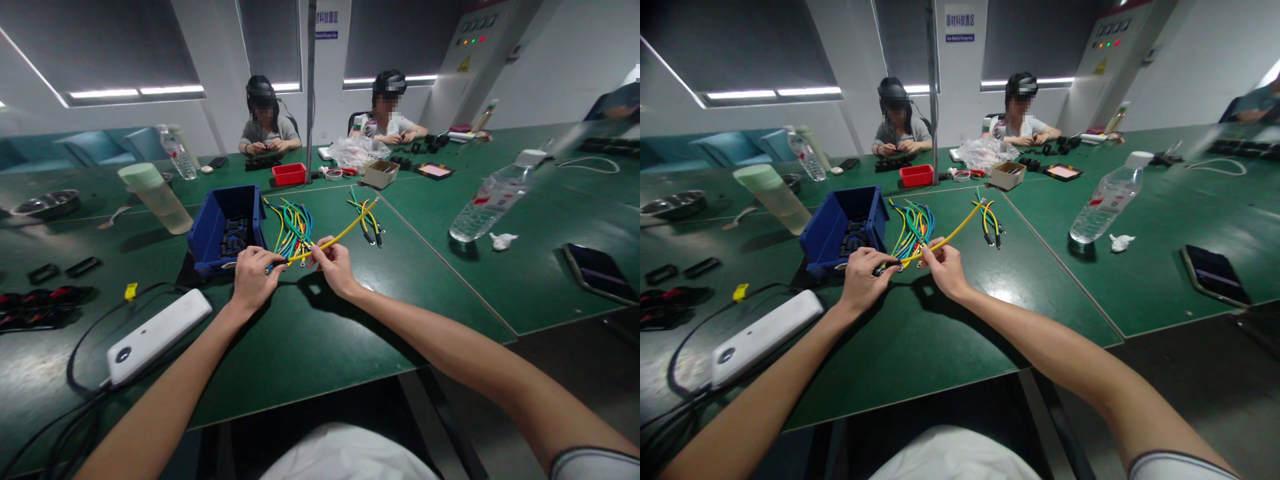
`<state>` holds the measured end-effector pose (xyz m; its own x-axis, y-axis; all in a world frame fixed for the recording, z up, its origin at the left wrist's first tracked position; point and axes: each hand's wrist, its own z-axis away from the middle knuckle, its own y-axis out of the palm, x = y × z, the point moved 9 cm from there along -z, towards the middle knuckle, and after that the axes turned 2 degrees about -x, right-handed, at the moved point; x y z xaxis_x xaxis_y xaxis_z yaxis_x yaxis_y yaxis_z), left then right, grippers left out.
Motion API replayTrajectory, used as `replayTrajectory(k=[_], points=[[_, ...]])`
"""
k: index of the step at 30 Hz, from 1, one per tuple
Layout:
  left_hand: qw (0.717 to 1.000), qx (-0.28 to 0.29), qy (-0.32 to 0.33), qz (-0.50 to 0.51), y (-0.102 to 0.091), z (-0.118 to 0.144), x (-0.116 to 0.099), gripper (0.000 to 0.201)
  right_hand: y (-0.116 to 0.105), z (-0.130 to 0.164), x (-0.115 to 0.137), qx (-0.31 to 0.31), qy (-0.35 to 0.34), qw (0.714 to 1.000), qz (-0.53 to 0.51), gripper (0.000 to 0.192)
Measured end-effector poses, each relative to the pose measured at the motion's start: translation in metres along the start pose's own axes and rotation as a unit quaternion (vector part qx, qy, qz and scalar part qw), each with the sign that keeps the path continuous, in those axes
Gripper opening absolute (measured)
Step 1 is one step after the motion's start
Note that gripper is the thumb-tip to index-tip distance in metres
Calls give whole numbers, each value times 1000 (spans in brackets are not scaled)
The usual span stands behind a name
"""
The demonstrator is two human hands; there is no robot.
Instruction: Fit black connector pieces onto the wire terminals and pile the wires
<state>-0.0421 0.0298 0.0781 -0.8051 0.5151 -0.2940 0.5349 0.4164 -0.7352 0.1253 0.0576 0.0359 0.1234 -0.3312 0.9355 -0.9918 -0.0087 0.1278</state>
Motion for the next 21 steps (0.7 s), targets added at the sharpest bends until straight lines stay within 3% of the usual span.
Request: replayTrajectory(k=[21], points=[[1000,-4,7,11,-1,1,-5,12,4,2,-3,9,12,1000,7,29]])
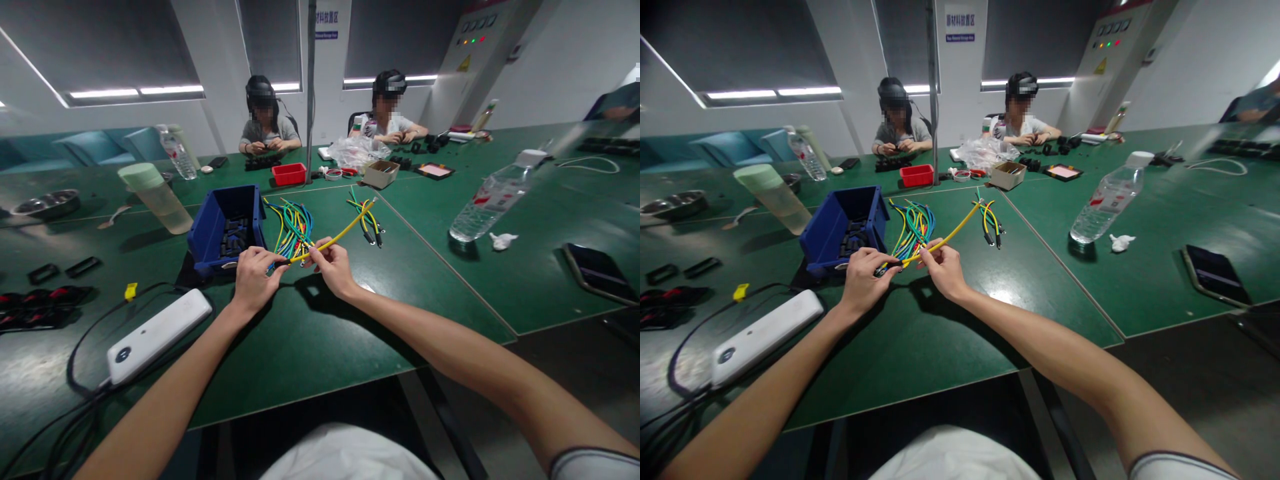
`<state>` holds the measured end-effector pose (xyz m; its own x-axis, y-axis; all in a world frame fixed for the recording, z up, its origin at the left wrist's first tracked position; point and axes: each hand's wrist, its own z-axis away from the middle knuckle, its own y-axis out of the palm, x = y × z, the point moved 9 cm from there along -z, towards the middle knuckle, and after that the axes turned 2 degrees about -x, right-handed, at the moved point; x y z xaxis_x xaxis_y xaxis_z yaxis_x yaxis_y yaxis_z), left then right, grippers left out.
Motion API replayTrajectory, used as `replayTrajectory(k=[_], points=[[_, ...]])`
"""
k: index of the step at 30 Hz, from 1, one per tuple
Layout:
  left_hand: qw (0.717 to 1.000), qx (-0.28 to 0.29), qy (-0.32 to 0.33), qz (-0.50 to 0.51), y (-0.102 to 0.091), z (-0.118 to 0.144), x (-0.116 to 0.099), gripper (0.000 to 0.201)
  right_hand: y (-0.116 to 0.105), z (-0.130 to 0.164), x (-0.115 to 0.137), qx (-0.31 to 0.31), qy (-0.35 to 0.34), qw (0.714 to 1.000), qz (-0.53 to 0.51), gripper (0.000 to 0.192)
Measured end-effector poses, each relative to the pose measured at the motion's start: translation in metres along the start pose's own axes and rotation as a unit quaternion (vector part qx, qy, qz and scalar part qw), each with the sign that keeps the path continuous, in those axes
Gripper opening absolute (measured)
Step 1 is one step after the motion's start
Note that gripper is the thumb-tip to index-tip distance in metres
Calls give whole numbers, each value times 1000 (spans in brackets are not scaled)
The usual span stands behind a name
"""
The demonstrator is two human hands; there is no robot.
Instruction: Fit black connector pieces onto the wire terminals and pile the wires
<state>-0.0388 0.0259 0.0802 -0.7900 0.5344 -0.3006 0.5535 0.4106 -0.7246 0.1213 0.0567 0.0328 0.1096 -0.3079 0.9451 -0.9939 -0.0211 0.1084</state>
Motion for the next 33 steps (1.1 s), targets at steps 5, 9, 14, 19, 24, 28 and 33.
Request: replayTrajectory(k=[5,9,14,19,24,28,33], points=[[1000,1,4,0,1,0,-1,12,1,1,1,2,0,1000,-4,28],[1000,5,8,9,2,0,-3,13,2,1,1,4,2,1000,-6,29],[1000,3,10,19,3,0,-4,15,-1,-1,-5,-4,24,1000,-16,32],[999,1,8,32,3,0,-4,17,-2,-3,-10,-4,40,998,-38,32],[999,-1,11,38,3,1,-4,19,-1,-3,-9,0,43,997,-61,32],[999,0,11,36,2,1,-4,19,-1,-3,-7,2,44,997,-71,30],[999,-2,17,36,2,1,-5,19,-1,-3,-8,-2,44,996,-78,29]])
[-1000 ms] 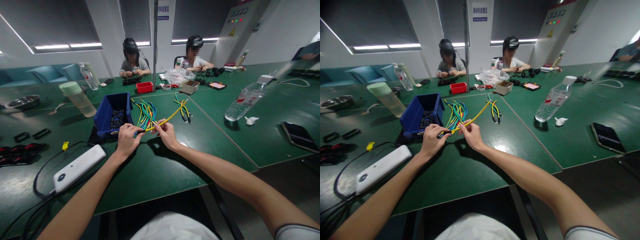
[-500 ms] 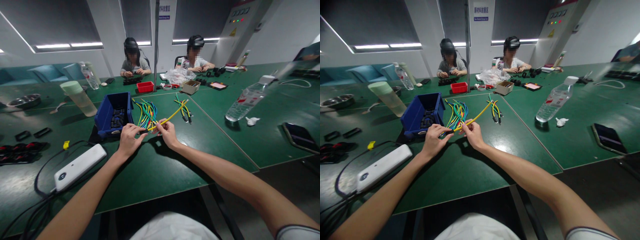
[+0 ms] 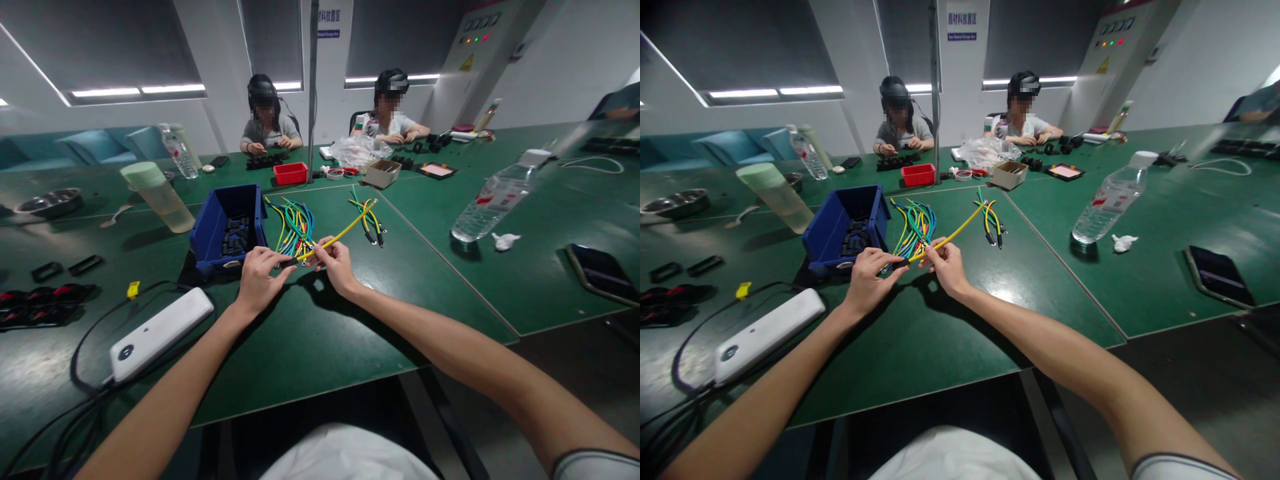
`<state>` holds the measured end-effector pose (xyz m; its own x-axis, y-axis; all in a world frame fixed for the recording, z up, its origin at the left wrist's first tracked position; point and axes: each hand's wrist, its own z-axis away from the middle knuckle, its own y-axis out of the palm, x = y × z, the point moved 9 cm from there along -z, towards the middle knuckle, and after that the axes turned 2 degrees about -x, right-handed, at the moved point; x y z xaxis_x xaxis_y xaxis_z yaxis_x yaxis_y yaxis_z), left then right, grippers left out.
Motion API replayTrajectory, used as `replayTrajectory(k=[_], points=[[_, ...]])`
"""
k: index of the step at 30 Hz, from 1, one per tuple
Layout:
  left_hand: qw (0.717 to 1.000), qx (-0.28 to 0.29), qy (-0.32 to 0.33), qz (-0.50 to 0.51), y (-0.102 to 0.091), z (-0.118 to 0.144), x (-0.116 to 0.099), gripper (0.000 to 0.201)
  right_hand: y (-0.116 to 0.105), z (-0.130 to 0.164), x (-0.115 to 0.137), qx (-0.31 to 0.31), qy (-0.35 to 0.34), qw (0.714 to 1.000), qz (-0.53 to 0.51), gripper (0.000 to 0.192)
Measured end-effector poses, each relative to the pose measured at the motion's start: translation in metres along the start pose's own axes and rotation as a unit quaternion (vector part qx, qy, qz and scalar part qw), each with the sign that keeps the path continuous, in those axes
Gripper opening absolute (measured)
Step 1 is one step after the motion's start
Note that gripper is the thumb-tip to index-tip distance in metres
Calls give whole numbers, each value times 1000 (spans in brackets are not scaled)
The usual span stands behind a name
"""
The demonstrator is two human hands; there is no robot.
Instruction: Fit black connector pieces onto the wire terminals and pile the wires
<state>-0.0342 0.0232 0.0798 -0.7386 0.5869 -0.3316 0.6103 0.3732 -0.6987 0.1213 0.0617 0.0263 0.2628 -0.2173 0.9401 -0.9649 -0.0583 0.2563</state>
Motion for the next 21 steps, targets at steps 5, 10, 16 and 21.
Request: replayTrajectory(k=[5,10,16,21], points=[[1000,-11,10,0,-1,0,0,19,0,0,-1,-3,5,1000,4,32],[1000,-14,11,1,-1,0,0,19,0,0,-1,-3,4,1000,2,31],[1000,-11,10,0,0,1,0,19,-2,-1,-1,-9,3,1000,5,31],[1000,-9,11,-1,0,0,0,19,-3,-1,-2,-10,5,1000,10,31]])
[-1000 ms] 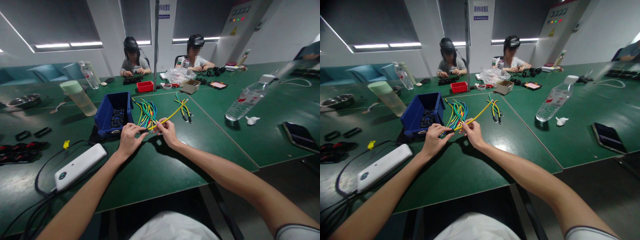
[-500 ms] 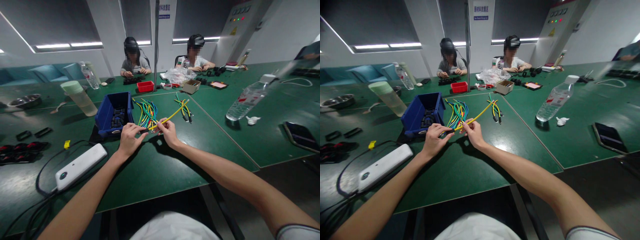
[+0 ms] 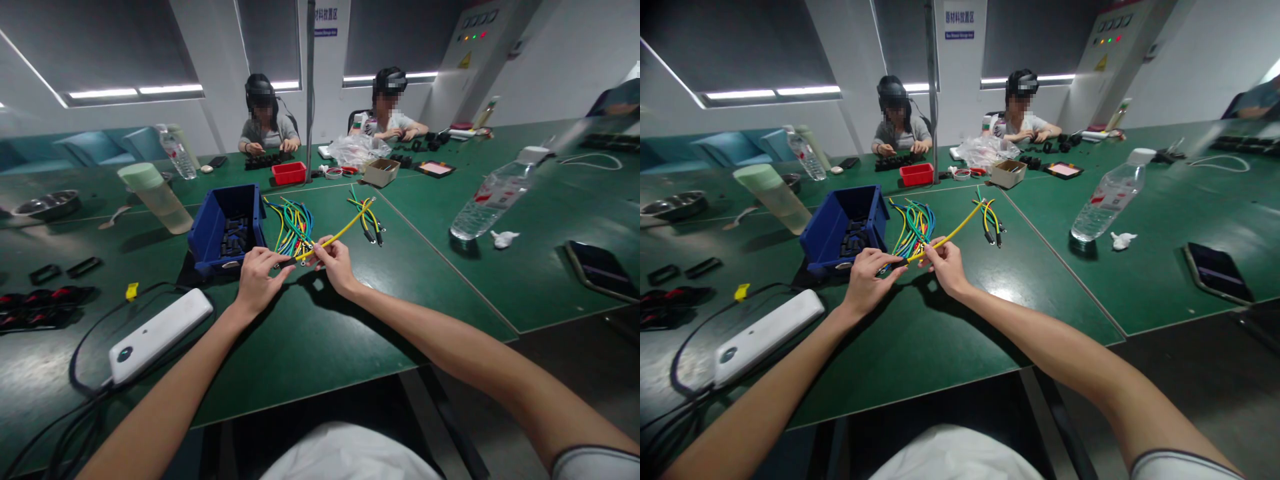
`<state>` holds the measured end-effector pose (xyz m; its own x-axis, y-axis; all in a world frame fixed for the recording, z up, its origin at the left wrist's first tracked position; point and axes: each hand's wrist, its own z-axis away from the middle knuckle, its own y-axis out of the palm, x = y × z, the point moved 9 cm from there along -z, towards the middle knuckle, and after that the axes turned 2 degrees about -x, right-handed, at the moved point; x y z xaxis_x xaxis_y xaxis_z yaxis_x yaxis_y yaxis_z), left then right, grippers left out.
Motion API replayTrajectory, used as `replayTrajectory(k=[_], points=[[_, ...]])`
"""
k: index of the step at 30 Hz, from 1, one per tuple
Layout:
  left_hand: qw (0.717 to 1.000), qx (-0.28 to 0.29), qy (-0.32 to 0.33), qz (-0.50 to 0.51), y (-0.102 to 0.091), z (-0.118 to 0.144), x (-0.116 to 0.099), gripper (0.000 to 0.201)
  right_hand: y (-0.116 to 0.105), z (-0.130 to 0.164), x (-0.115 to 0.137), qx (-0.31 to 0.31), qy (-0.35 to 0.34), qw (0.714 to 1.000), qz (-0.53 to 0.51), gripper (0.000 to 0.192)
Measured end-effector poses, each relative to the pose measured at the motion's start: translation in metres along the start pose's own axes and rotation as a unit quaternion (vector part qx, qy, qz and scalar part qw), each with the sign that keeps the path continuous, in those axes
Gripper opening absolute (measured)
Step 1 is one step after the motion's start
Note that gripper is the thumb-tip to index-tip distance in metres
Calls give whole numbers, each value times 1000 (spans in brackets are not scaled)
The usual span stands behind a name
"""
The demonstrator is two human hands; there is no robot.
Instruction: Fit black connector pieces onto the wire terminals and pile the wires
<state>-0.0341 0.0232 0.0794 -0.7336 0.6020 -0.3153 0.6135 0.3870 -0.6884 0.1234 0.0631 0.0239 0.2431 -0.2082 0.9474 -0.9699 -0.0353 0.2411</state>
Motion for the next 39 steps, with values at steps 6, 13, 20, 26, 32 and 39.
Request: replayTrajectory(k=[6,13,20,26,32,39], points=[[1000,6,1,-7,1,1,0,19,1,1,2,-2,-4,1000,2,29],[1000,12,5,-12,3,1,-2,18,-1,-1,2,-11,-4,1000,7,30],[999,24,11,-21,6,2,-1,16,-3,-2,-1,-19,-3,999,33,31],[999,24,12,-26,7,3,-2,18,-4,-3,-2,-29,-7,999,46,32],[1000,27,6,-14,11,6,-2,21,-8,-5,-1,-46,-8,997,56,34],[999,43,2,1,19,9,-5,22,-9,-7,4,-59,-8,996,59,40]])
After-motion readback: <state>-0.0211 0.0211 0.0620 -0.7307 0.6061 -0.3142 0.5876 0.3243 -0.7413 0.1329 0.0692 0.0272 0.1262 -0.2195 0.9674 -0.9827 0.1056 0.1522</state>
